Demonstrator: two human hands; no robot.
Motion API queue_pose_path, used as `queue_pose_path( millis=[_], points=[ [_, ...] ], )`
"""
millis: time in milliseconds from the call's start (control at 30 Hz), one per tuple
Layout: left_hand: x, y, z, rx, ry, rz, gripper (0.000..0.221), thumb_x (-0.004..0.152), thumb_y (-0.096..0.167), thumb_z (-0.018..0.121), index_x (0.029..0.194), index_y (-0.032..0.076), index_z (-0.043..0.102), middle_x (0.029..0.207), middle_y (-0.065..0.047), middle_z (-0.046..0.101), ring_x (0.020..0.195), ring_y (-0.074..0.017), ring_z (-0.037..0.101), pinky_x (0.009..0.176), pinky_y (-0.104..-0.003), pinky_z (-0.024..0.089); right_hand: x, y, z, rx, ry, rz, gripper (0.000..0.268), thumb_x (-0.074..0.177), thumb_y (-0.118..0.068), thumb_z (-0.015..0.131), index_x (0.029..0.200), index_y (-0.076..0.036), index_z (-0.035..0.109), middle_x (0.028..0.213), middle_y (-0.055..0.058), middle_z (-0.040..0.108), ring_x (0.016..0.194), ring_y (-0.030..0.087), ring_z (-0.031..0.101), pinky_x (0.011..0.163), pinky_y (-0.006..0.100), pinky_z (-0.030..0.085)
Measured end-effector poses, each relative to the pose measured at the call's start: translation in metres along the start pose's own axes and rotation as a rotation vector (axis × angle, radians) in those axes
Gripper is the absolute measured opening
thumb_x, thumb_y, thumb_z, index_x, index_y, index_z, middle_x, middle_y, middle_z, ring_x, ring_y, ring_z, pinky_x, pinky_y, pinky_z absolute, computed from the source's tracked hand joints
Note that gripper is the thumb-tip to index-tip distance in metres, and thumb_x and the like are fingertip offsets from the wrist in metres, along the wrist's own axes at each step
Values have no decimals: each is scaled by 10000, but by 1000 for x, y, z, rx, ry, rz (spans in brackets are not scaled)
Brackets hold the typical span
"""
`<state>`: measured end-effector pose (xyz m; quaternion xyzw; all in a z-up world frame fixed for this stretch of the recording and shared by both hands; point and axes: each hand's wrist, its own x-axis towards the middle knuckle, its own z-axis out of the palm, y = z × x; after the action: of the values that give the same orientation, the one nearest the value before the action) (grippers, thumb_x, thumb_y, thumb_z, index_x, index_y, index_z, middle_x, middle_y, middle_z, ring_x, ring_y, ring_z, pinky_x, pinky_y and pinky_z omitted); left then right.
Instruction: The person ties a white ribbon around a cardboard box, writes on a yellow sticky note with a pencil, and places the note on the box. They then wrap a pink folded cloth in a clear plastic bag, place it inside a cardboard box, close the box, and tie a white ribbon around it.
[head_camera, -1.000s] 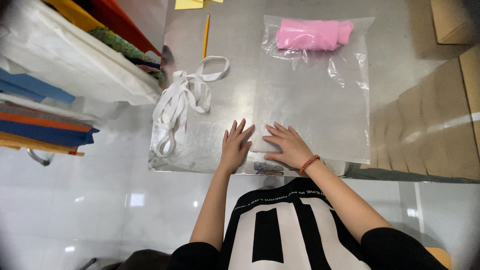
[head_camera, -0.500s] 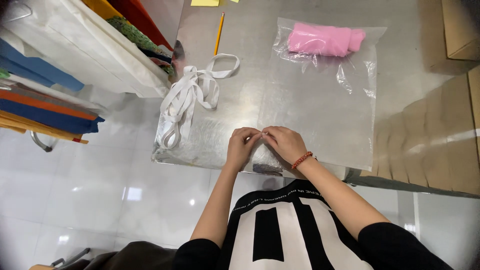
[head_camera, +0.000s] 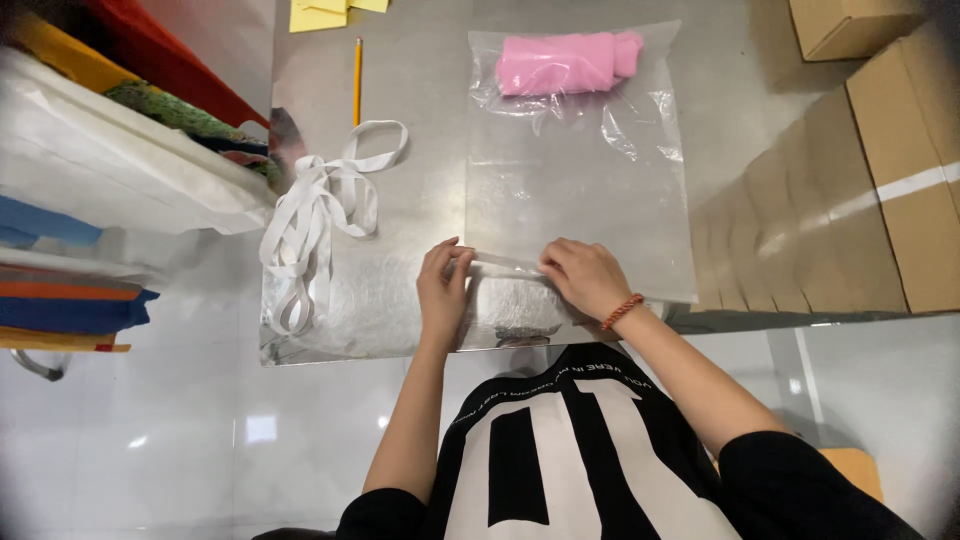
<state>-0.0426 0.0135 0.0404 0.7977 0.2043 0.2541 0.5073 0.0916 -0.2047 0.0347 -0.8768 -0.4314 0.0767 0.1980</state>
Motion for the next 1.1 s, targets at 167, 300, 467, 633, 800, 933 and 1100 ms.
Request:
queue_pose_path(
  millis=[167,300,467,633,800,933,1100],
  points=[
    [3,-35,-15,-31,38,-129,136,1089,192,676,1014,93,732,1140,-124,744,1155,-342,708,1017,-485,547,-91,95,-36,-207,4,182,139,1022,-383,655,1010,-246,674,1018,-16,692,1068,243,710,894,428,540],
    [2,-20,-11,-21,-49,-225,189,1049,179,737,904,60,760,1033,-115,757,1149,-356,737,964,-475,600,-155,140,-48,-240,-92,421,163,1048,-425,636,1048,-278,707,1222,-54,684,1253,192,657,1045,393,482],
    [26,-7,-26,-41,-136,-348,499,1131,390,594,781,95,793,974,-66,780,1112,-268,739,963,-448,594,-134,131,-74,266,-20,532,250,1010,-392,738,1046,-146,769,1328,87,708,1299,355,643,1081,497,494],
    [67,-33,-18,70,-164,-386,337,1134,393,600,1143,143,825,1287,-95,752,1179,-342,716,999,-515,584,-77,163,-63,568,205,746,439,1092,-424,713,1426,-140,700,1388,179,687,1281,372,638,1026,492,509],
    [113,-45,23,-146,-136,-572,465,1055,219,652,1493,69,608,1429,-166,695,1133,-313,743,884,-425,611,-6,221,-48,740,317,809,460,1084,-323,697,1471,-90,607,1296,59,741,1025,125,713,794,245,551],
    [155,-92,64,-303,-7,-697,472,1016,183,679,1465,60,602,1301,-68,752,835,-164,764,599,-234,583,26,245,-52,614,247,832,274,1057,-319,715,1263,-147,767,1055,75,801,852,182,772,699,288,589],
    [186,-121,79,37,-132,-728,357,917,405,809,1191,176,819,1061,-37,804,843,-248,797,623,-373,667,41,253,-54,467,93,910,434,923,-532,832,1167,-173,839,1055,99,819,863,230,775,751,327,594]
  ],
)
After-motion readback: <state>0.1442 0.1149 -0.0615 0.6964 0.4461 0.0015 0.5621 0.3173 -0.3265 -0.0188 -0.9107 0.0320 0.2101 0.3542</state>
